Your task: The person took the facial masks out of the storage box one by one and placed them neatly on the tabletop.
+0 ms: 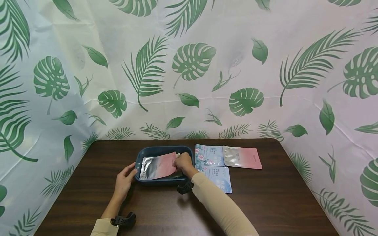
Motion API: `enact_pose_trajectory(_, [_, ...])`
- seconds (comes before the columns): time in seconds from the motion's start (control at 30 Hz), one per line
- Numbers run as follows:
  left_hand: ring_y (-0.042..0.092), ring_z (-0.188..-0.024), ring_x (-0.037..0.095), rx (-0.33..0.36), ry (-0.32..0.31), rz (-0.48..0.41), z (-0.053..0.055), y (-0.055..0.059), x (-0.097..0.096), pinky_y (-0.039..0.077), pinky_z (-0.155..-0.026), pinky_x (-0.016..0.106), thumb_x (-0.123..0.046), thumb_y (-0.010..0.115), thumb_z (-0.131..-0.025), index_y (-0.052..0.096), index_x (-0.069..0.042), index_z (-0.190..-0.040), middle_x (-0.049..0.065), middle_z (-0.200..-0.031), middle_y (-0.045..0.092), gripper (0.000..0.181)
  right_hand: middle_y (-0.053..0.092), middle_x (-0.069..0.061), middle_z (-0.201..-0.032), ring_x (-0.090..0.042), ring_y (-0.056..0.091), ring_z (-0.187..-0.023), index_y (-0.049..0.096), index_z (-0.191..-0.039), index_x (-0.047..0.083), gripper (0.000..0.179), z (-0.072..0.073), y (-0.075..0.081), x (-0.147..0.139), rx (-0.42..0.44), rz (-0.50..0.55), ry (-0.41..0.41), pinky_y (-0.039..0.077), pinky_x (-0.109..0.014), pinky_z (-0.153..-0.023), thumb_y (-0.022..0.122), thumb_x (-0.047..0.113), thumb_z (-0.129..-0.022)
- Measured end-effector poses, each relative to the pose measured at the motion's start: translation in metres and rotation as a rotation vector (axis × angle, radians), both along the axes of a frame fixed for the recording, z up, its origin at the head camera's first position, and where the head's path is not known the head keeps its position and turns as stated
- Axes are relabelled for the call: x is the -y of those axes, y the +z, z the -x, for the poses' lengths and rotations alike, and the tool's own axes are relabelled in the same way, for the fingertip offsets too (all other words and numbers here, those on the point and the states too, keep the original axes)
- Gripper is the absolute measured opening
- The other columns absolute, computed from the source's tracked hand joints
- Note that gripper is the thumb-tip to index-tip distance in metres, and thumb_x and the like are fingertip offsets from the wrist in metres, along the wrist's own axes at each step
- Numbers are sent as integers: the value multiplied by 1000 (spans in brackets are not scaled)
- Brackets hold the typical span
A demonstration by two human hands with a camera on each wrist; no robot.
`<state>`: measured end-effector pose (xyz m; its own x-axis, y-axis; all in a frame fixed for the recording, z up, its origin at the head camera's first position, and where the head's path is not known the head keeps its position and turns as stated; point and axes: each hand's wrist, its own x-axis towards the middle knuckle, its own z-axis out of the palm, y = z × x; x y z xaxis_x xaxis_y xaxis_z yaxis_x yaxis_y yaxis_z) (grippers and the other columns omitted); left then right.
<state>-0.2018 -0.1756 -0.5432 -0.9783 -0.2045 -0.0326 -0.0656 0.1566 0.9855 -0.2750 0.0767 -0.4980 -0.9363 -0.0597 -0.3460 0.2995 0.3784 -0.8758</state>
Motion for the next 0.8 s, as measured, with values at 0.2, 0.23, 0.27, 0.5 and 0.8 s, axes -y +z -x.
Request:
enact_pose_trajectory(0.2, [57, -105, 18, -14, -5, -12, -1, 1, -1, 49, -76, 12, -13, 53, -100, 51, 1, -138, 23, -138, 53, 41, 67, -13, -79, -15, 59, -57, 73, -92, -7, 12, 0, -2, -1, -29, 31, 2, 56, -25, -57, 65, -2, -85])
enact_pose_trajectory(0.23, [57, -105, 18, -15, -8, -14, -1, 2, -1, 49, -76, 12, -14, 53, -100, 50, 1, -139, 24, -138, 53, 41, 67, -13, -79, -15, 59, -56, 73, -93, -8, 12, 0, -2, -2, -36, 36, 4, 56, -25, -57, 65, -2, -86])
enact_pose_trajectory(0.27, [57, -105, 17, -12, -8, -18, -1, 3, -1, 49, -76, 12, -14, 54, -100, 50, 1, -139, 24, -139, 53, 42, 67, -13, -79, -15, 59, -56, 73, -94, -8, 13, 0, -2, -2, -41, 41, 5, 56, -25, -57, 65, -2, -86])
enact_pose_trajectory(0.5, [58, -106, 18, -17, -12, -30, -2, 3, -2, 49, -76, 13, -15, 54, -100, 50, 0, -140, 22, -139, 53, 42, 69, -14, -80, -11, 58, -53, 71, -101, -9, 18, 1, 1, -5, -48, 77, -12, 56, -26, -57, 65, -2, -86])
enact_pose_trajectory(0.8, [58, -105, 11, -27, -19, -39, -1, 0, -1, 49, -77, 13, -14, 53, -101, 49, -1, -141, 22, -139, 53, 42, 70, -17, -85, -12, 61, -57, 70, -104, -9, 20, 0, 9, -7, -64, 96, 1, 56, -26, -57, 63, -3, -87])
